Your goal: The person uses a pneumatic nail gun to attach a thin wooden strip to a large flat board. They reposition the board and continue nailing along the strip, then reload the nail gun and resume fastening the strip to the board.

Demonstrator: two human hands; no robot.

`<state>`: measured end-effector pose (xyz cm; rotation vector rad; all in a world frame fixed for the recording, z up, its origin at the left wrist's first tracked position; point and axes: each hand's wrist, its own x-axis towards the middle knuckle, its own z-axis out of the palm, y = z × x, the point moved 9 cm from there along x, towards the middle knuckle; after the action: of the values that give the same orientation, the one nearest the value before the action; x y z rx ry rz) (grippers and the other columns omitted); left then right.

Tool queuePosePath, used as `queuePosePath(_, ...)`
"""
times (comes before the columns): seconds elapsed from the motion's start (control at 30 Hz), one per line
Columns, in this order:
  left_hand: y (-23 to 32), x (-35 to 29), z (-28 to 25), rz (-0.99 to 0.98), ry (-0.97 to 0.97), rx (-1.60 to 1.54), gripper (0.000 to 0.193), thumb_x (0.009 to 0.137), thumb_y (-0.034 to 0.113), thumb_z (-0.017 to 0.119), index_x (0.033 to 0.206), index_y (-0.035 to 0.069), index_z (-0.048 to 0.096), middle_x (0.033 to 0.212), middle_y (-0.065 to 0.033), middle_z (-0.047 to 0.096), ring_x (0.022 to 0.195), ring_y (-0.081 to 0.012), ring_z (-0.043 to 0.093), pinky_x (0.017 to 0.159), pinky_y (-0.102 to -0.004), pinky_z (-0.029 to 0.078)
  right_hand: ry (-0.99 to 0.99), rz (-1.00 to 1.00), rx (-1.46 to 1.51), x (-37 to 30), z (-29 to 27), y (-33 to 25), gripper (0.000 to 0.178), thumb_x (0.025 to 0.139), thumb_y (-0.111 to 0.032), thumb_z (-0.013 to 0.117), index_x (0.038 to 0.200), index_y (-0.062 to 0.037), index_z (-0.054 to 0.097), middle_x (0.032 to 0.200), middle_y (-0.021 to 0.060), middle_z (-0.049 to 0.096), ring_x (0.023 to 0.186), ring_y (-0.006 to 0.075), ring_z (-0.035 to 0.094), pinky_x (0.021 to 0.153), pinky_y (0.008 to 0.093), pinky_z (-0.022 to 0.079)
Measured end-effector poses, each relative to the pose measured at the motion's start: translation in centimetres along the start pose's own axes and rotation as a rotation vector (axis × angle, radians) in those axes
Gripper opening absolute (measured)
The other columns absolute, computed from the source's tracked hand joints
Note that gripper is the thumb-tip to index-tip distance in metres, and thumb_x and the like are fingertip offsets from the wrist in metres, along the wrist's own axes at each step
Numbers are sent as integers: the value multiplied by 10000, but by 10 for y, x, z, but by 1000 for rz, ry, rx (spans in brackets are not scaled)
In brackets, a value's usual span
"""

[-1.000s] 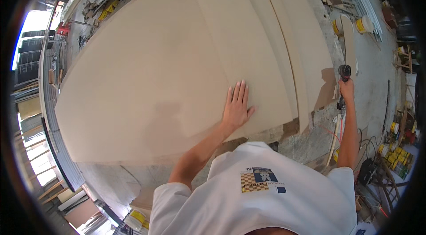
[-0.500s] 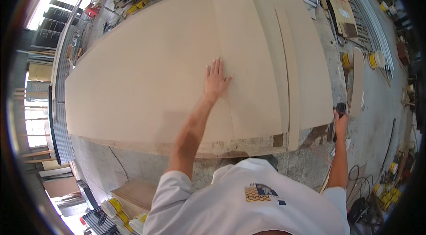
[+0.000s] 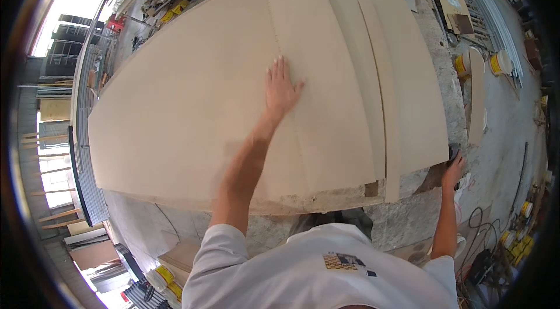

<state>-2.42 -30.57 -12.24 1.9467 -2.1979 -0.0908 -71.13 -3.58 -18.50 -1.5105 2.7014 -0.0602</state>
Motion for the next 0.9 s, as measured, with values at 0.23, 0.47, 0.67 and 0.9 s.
queuePosePath(0.23, 75, -204, -25, 69, -295, -149, 925, 948, 442, 622, 1604, -58, 205, 1688, -236, 195, 1576, -375, 166, 1271, -553, 104, -49, -42, 60, -21, -16, 4, 738, 964, -197, 719, 1566, -28, 326, 1546, 250, 395, 1339, 473, 497, 1054, 552, 477)
queuePosePath(0.47, 92, -331, -33, 143, -451, -144, 770, 1000, 454, 548, 1589, 12, 322, 1688, -142, 266, 1566, -319, 223, 1258, -552, 157, -133, 66, 39, -42, -20, 4, 750, 982, -201, 700, 1590, -30, 295, 1593, 266, 338, 1470, 446, 349, 1172, 540, 400)
queuePosePath(0.67, 94, -346, -27, 416, -424, -66, 674, 999, 354, 560, 1596, 115, 358, 1680, -64, 306, 1558, -279, 248, 1257, -542, 183, -156, 360, 93, -79, -20, 41, 817, 954, -119, 691, 1618, -43, 222, 1633, 244, 266, 1481, 442, 327, 1169, 545, 401)
queuePosePath(0.9, 67, -367, -41, 482, -250, -31, 650, 988, 244, 578, 1600, 184, 367, 1672, -33, 322, 1559, -270, 248, 1259, -540, 194, -132, 302, -6, -85, 4, 13, 922, 913, -95, 733, 1652, -160, 185, 1654, 177, 276, 1526, 408, 258, 1182, 551, 388)
